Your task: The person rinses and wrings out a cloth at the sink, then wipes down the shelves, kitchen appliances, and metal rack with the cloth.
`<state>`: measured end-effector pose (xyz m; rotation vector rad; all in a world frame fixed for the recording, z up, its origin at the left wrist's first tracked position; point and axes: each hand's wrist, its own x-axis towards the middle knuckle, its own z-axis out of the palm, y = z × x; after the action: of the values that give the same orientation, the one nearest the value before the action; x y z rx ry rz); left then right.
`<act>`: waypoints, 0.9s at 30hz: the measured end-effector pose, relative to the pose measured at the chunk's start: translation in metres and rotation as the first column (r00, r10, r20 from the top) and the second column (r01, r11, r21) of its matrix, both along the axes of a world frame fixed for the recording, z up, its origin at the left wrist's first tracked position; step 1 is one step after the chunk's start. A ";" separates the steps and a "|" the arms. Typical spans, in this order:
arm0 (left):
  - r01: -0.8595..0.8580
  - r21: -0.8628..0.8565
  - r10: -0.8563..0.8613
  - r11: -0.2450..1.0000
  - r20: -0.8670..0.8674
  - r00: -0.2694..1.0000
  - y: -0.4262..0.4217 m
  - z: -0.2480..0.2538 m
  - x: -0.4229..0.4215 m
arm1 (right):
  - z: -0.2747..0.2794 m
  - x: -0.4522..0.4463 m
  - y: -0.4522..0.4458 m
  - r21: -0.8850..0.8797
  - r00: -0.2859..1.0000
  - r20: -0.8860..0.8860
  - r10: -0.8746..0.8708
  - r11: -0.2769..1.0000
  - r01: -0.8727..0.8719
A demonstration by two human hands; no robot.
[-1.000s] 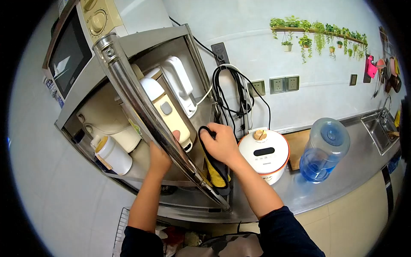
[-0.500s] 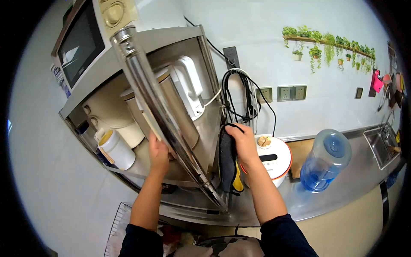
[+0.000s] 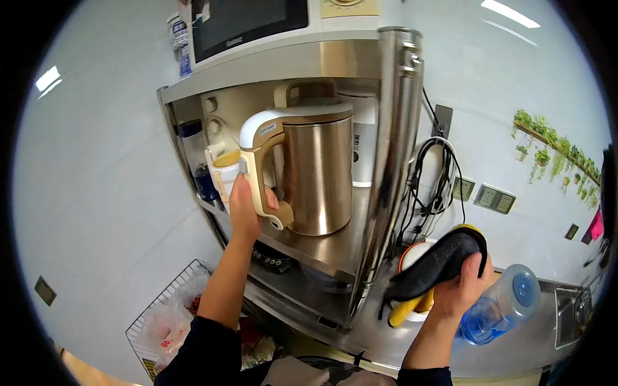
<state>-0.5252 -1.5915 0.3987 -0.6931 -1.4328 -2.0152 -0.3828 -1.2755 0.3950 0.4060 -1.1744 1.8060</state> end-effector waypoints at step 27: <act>-0.569 -0.265 0.420 0.779 -0.453 0.786 -0.042 0.012 -0.014 | 0.059 -0.116 -0.201 0.621 0.470 -0.763 -0.444 -0.303 0.723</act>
<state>-0.5392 -1.6340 0.4112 -0.7061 -1.5865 -1.1196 -0.4988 -1.4770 0.4540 0.5266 -1.8011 -0.2895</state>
